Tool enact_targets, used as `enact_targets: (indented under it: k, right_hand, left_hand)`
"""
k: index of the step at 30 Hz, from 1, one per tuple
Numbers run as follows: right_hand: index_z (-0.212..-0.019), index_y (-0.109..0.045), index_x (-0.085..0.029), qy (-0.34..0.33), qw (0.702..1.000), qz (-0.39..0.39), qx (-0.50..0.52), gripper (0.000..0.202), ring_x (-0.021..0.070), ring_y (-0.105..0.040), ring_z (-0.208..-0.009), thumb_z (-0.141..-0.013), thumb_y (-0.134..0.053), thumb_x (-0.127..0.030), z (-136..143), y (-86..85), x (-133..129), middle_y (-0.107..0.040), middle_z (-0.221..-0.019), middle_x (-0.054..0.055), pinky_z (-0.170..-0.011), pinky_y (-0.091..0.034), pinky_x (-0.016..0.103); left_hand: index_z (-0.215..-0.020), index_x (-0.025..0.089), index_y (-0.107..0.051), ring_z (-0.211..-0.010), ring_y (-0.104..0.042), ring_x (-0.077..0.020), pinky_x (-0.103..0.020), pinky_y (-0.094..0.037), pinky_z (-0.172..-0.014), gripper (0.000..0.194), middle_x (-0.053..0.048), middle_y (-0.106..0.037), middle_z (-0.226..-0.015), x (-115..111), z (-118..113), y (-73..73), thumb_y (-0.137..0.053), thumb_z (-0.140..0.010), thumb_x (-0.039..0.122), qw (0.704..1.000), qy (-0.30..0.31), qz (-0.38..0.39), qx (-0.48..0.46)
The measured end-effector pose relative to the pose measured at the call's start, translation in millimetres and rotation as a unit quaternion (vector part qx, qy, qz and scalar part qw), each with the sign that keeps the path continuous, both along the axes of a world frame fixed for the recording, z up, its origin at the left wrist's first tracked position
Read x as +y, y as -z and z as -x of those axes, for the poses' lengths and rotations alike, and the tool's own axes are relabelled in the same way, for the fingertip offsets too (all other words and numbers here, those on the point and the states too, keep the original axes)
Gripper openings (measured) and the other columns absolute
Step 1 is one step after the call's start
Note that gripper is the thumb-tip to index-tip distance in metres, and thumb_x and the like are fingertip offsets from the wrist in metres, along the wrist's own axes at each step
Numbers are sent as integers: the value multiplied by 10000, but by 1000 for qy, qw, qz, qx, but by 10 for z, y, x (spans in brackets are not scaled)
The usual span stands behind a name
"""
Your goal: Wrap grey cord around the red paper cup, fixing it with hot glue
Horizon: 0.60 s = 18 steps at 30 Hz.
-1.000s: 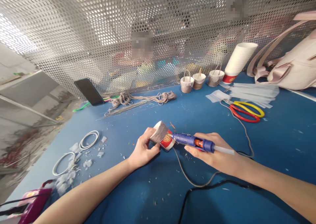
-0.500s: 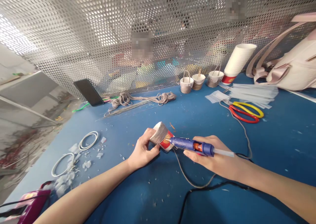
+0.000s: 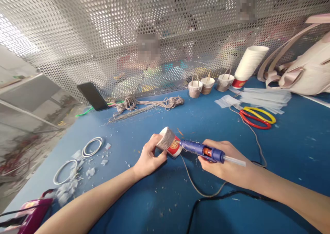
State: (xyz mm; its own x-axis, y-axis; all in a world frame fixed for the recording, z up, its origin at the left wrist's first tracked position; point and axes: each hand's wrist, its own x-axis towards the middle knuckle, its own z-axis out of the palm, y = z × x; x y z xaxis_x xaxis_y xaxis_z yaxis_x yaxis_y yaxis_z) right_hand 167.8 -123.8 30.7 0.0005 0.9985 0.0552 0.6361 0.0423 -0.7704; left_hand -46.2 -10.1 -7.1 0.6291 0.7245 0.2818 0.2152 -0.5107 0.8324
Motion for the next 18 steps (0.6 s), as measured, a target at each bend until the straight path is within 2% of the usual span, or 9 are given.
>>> enact_targets:
  k: [6,13,18]
  right_hand:
    - [-629,-391,-220,-13,999,-42,-3,186,90,-382,-460,-744,-537,-215,10,20,14,-427,-539,-62,-456,-319,228]
    - [-597,-380,-215,-20,998,-52,-18,216,83,-371,-439,-765,-515,-208,52,34,24,-412,-526,-61,-455,-292,234]
    - [-605,-376,-216,-30,998,-50,-27,215,81,-303,-441,-758,-526,-201,61,71,-8,-367,-497,-82,-458,-267,231]
  left_hand:
    - [-792,164,-570,-802,-526,-174,-293,-452,-729,76,-42,-550,-823,-1,-1,12,-533,-727,163,1000,-1,4,6]
    - [-812,166,-568,-794,-518,-169,-292,-449,-717,87,-37,-547,-823,9,14,40,-518,-742,152,1000,3,-22,8]
    - [-816,168,-572,-815,-518,-177,-302,-445,-739,101,-40,-564,-825,9,13,36,-517,-737,138,999,3,-37,15]
